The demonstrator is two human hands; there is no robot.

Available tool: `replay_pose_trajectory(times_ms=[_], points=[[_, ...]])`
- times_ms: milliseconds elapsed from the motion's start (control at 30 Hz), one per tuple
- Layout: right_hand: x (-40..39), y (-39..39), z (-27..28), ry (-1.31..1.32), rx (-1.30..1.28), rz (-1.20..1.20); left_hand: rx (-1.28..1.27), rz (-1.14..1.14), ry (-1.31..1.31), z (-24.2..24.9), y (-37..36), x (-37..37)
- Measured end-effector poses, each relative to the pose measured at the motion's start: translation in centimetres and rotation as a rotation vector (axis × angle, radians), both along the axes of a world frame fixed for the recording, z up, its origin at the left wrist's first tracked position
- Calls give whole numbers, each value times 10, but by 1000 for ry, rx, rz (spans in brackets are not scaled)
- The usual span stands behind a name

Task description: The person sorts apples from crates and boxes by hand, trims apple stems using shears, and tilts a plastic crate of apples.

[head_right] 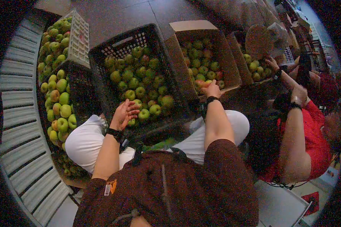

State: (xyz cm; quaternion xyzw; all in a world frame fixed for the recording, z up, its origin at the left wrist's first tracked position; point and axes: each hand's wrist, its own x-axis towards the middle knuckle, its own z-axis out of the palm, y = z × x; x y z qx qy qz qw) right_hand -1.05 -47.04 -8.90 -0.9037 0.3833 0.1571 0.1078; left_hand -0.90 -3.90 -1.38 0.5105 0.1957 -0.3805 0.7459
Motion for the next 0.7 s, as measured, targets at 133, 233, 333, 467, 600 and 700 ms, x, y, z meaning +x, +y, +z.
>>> replay_pose_trajectory(times_ms=[133, 233, 333, 467, 600, 700], points=[[3, -2, -18, 85, -24, 95, 59, 53, -4, 2, 0, 0], [6, 18, 4, 161, -47, 114, 70, 40, 13, 3, 0, -1], [12, 21, -1, 233, -116, 104, 100, 34, 17, 6, 0, 0], [22, 22, 20, 264, -214, 62, 83, 42, 25, -2, 2, -1], [13, -4, -40, 175, -366, 111, 91, 48, 31, 3, -1, 0], [13, -3, -42, 231, -273, 120, 63, 63, 52, 3, -3, 2]])
